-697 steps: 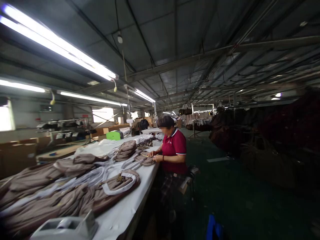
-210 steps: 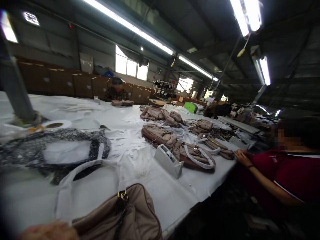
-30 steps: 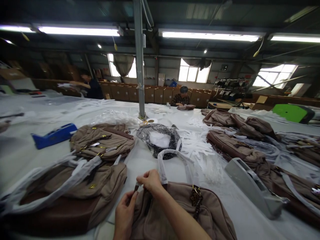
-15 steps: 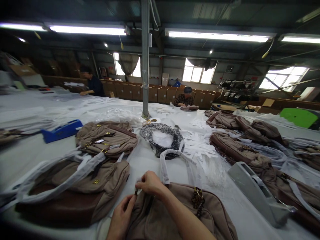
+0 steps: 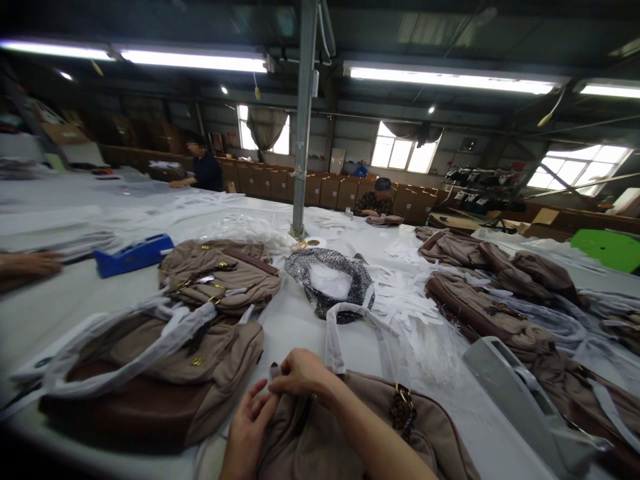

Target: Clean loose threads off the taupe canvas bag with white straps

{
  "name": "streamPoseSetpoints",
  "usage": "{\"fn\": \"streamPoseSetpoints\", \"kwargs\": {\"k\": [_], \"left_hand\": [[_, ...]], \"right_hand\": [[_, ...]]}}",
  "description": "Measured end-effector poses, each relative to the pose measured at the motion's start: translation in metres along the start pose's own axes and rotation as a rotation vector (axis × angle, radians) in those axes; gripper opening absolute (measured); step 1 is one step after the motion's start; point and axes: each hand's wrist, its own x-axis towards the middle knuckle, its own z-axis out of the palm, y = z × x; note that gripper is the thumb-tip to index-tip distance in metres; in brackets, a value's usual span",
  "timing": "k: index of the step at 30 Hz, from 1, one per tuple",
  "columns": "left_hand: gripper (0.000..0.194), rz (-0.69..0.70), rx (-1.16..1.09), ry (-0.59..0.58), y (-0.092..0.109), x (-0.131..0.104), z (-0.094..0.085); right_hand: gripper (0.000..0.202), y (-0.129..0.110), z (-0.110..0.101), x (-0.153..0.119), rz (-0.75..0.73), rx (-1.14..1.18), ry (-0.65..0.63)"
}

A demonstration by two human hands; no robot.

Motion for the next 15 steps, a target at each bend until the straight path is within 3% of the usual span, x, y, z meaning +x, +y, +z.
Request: {"fn": "streamPoseSetpoints", "kwargs": {"k": [5,8,12,15], "left_hand": [[0.045,-0.045,-0.010,-0.050,0.003,0.000,-0.004],[0.045,-0.064,-0.014,-0.018,0.001,0.003,-0.005],[0.048,0.003,0.041,0.045,-0.005,0.008,-0.006],[0.046,0.057,0.111,0.015,-0.008,0.009,-0.008]], "right_hand": [[0.025,0.003,0.000,-0.002,-0.048,0.084,-0.042],[0.034,0.005,-0.002,-0.003,-0.060,0.134,-0.062],[0.045,0.005,-0.011,0.000,-0.052,0.195,-0.071],[0.036,0.001,-0.016,0.002,-0.072,0.235,-0.137]]}}
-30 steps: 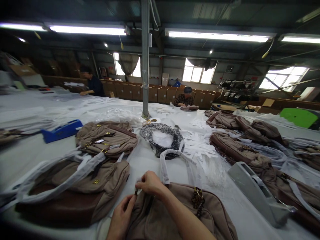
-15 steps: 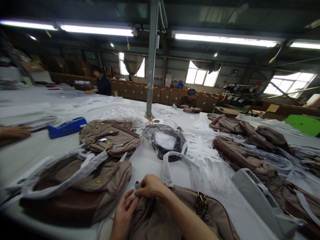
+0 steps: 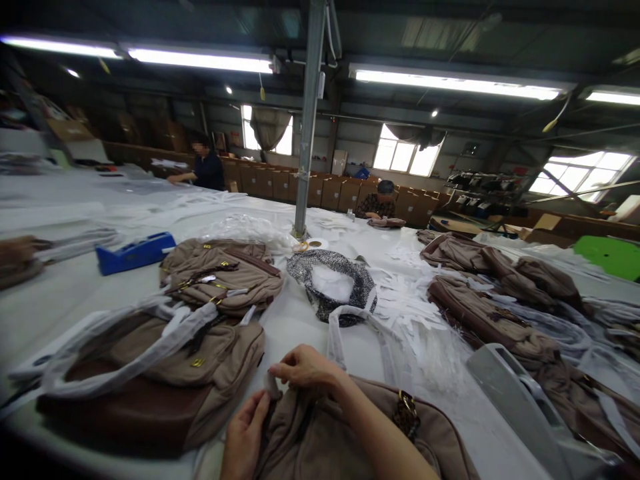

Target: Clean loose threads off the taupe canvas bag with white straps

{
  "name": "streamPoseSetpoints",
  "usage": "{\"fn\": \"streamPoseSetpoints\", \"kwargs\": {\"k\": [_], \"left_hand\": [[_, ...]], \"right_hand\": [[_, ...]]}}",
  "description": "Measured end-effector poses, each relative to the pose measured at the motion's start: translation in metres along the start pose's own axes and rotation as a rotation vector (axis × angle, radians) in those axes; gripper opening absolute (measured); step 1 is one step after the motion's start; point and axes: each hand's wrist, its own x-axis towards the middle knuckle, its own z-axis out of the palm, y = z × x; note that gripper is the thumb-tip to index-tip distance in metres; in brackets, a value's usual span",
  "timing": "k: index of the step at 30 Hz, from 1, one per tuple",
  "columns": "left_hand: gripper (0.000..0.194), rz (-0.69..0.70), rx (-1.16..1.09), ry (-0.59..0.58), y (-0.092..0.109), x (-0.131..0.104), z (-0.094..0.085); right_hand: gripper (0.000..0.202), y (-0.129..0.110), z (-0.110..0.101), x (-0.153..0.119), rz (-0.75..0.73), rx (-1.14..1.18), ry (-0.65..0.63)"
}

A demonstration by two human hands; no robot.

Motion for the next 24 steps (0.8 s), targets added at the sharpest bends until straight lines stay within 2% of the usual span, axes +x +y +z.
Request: {"fn": "streamPoseSetpoints", "kwargs": {"k": [4,9,16,21,24], "left_hand": [[0.044,-0.012,-0.011,-0.020,0.004,-0.003,0.000],[0.053,-0.134,-0.271,0.015,0.009,-0.004,0.004],[0.044,-0.242,-0.337,0.001,-0.003,0.003,0.001],[0.039,-0.228,-0.363,-0.046,0.001,0.001,0.003],[0.041,-0.208,-0.341,-0.026,0.002,0.002,0.004]], "right_hand": [[0.018,-0.005,0.003,0.002,-0.047,0.015,-0.041],[0.012,0.000,0.013,0.006,-0.041,0.029,0.024],[0.036,-0.005,0.009,0.002,0.009,0.111,0.047],[0.019,-0.002,0.010,0.002,-0.051,0.090,0.032],[0.011,0.002,0.015,0.006,-0.077,0.079,0.056]]}}
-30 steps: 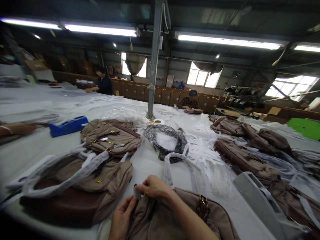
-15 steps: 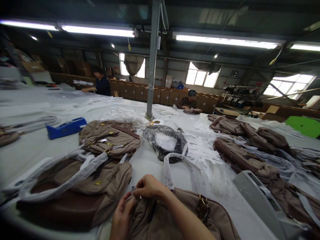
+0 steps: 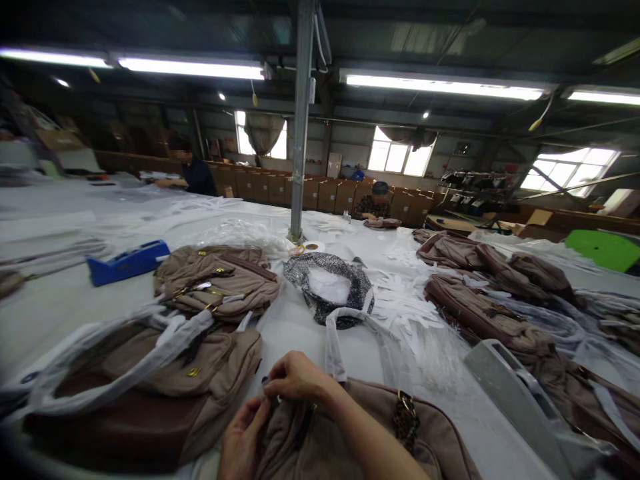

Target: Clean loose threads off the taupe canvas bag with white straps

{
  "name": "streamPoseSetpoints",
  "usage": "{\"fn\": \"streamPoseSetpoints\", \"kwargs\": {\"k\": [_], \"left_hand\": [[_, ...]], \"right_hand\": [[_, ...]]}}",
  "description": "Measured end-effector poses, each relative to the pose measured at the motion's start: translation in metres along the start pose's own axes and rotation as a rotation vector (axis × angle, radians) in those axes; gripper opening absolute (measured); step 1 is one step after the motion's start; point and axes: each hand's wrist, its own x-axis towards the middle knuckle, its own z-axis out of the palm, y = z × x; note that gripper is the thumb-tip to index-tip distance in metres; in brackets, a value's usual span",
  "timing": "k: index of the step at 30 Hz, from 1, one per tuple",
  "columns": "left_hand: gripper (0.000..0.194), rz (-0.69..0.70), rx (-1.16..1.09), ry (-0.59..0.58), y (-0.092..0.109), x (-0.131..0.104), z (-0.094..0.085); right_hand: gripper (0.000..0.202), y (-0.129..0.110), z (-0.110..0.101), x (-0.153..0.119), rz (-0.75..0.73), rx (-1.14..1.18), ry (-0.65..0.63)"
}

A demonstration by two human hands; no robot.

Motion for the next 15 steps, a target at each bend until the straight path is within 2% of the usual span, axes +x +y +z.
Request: {"fn": "streamPoseSetpoints", "kwargs": {"k": [7,12,15], "left_hand": [[0.058,0.011,-0.009,0.112,0.0035,0.0010,0.0024],[0.047,0.039,0.019,0.074,0.0028,-0.0007,0.0027],[0.050,0.051,-0.006,0.091,0.0036,-0.0012,0.0032]], "right_hand": [[0.017,0.0024,0.0039,-0.0003,-0.030,-0.012,0.044],[0.013,0.0005,0.0008,-0.0026,-0.071,-0.034,0.017],[0.012,0.0036,0.0029,-0.0004,-0.084,-0.043,0.027]]}}
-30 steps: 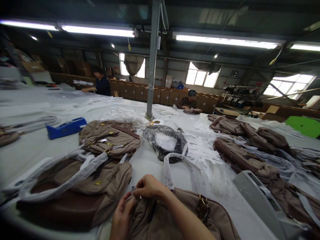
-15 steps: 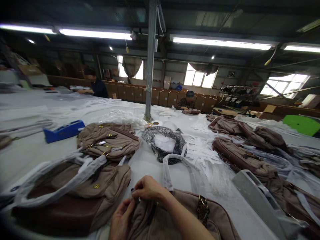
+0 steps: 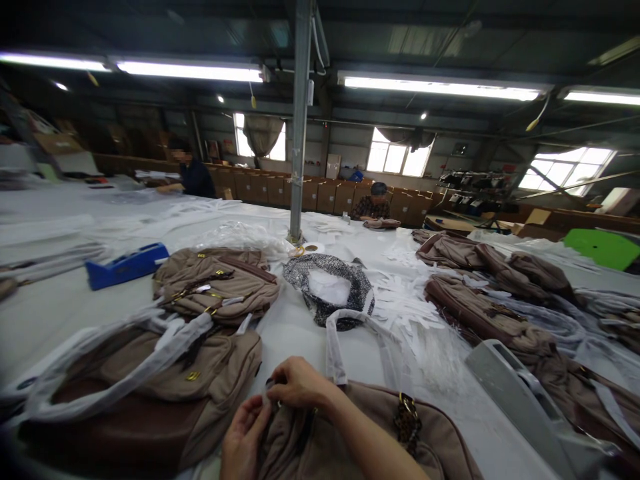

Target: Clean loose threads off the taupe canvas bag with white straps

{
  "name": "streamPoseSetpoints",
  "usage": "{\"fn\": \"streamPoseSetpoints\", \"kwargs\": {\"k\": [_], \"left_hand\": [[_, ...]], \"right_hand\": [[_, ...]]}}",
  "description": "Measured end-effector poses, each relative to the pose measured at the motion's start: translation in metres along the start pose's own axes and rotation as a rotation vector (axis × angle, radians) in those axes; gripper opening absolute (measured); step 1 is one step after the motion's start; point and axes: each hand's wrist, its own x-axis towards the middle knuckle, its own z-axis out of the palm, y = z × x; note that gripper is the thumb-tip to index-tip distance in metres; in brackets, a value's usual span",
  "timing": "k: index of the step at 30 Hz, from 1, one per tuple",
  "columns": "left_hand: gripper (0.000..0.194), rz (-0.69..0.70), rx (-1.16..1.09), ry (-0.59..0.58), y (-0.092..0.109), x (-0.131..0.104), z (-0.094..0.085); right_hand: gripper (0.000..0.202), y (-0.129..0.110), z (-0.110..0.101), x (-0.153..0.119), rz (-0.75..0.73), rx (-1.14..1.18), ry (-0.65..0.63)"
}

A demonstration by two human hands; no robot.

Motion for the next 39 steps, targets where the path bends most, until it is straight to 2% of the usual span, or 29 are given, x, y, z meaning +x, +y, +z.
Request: {"fn": "streamPoseSetpoints", "kwargs": {"k": [2,5,13,19,26,39], "left_hand": [[0.053,-0.017,-0.006,-0.049,0.002,-0.001,0.001],[0.046,-0.034,0.058,-0.148,0.005,-0.001,0.003],[0.040,-0.001,0.089,-0.140,-0.004,0.007,-0.002],[0.043,-0.038,0.055,-0.230,0.000,0.002,0.001],[0.035,-0.115,-0.026,-0.191,0.004,-0.001,0.011],[0.042,-0.032,0.057,-0.123,-0.003,0.001,0.009]], "right_hand": [[0.013,0.003,0.002,0.001,-0.009,0.005,0.009],[0.014,0.005,0.003,-0.001,-0.022,0.013,0.005],[0.011,0.003,0.001,-0.006,-0.040,-0.063,0.024],[0.012,0.011,0.006,-0.007,-0.016,-0.002,0.058],[0.014,0.011,0.004,-0.008,0.017,0.039,0.066],[0.016,0.015,0.006,-0.007,0.088,0.104,0.093]]}}
